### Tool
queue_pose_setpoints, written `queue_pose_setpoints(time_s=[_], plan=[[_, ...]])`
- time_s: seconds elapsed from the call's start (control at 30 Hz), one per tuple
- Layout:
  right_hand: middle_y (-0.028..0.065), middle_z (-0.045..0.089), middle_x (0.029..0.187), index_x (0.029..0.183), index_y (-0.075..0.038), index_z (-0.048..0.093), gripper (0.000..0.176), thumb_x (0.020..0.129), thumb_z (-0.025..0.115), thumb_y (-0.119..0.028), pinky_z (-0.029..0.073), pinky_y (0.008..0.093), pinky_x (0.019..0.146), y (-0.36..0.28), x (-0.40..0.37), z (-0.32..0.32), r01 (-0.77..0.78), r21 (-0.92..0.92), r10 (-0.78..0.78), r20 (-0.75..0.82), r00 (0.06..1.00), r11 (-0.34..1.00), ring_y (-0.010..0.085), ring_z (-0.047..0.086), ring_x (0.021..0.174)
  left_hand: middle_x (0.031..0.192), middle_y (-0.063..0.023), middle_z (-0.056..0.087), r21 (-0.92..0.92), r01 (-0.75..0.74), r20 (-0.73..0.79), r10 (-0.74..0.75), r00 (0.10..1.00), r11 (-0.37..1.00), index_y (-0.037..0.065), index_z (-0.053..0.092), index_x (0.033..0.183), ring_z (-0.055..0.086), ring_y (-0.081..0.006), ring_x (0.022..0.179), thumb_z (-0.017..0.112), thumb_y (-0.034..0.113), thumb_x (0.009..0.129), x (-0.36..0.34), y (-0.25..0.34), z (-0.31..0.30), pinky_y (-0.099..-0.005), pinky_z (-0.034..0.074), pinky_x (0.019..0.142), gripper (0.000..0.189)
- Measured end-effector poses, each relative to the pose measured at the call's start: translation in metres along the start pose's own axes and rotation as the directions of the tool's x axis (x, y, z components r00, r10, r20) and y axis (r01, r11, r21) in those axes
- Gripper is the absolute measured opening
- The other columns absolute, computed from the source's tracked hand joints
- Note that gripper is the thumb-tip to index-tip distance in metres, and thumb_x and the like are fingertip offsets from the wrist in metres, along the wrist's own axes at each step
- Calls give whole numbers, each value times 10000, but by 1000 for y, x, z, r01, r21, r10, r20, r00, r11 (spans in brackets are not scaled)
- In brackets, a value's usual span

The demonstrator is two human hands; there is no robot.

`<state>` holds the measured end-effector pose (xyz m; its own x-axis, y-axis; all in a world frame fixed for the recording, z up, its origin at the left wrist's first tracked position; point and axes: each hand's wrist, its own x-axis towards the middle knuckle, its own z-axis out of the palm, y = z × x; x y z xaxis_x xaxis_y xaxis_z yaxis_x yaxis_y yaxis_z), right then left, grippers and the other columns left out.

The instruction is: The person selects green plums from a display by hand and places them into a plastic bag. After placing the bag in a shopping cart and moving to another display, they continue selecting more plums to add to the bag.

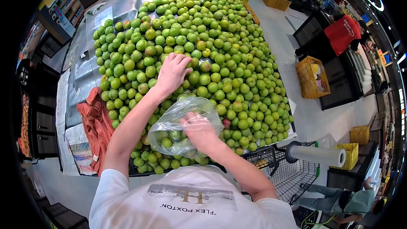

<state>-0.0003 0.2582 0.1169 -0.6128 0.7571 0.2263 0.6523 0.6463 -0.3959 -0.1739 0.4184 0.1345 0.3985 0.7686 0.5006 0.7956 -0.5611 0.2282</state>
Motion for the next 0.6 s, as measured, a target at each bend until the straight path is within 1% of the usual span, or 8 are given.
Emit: queue_pose_setpoints(time_s=[0.1,0.13,0.3,0.4,0.47,0.5,0.57,0.6], plan=[[131,581,1006,1077,-34,609,301,784,653,-88,530,432,800,-3,0,2,57,-101,-65,-77,995,993,318,616,978,1229,-106,614,125,-58,-65,67,996,990,97,662,1221,520,-315,1219,721,198,901,-6,3,-1,-503,382,1071,341],[133,586,1020,1099,-30,611,321,786,650,-94,528,423,800,-7,1,0,27,-158,-31,-23,999,987,307,617,983,1403,-102,545,143,-37,-5,38,999,989,125,612,1352,453,-303,1355,694,198,922,-11,0,0,-558,282,1157,444],[141,598,1055,1151,-11,617,379,784,646,-101,522,397,821,-12,4,0,-46,-303,46,-6,999,952,283,620,999,1613,-97,386,294,-24,125,-14,992,956,157,445,1541,312,-280,1518,621,261,984,-32,-4,-18,-601,113,1241,593],[150,607,1087,1178,2,617,404,790,644,-109,523,408,856,-8,5,1,-43,-289,39,-19,999,956,290,623,1046,1597,-120,398,294,17,108,-51,993,956,152,429,1545,312,-285,1516,631,240,980,-42,0,-27,-588,136,1242,607],[178,616,1177,1241,25,603,474,795,649,-127,519,433,886,0,4,2,-108,-335,110,-14,994,936,313,617,1079,1458,-149,535,160,68,-31,-64,997,985,95,547,1423,485,-308,1386,673,141,946,-50,7,-41,-516,352,1159,496],[178,616,1177,1241,25,603,474,795,649,-127,519,433,886,3,2,0,-108,-337,109,-16,994,935,313,617,1079,1458,-149,535,162,67,-35,-62,997,985,95,547,1423,485,-308,1386,673,141,946,-54,17,-54,-516,352,1159,496],[216,587,1301,1303,35,581,531,809,646,-149,514,455,900,9,0,-6,-114,-444,88,-79,993,889,340,600,1128,1166,-148,675,-240,146,-117,-178,977,960,28,659,1176,669,-297,1084,709,36,893,-62,49,-86,-406,545,896,287],[216,587,1301,1303,35,581,531,809,646,-149,514,455,900,11,2,-9,-117,-451,88,-86,992,885,340,600,1128,1051,-135,685,-305,77,-167,-133,977,949,23,668,1076,684,-283,954,716,12,875,-67,67,-96,-376,552,792,207]])
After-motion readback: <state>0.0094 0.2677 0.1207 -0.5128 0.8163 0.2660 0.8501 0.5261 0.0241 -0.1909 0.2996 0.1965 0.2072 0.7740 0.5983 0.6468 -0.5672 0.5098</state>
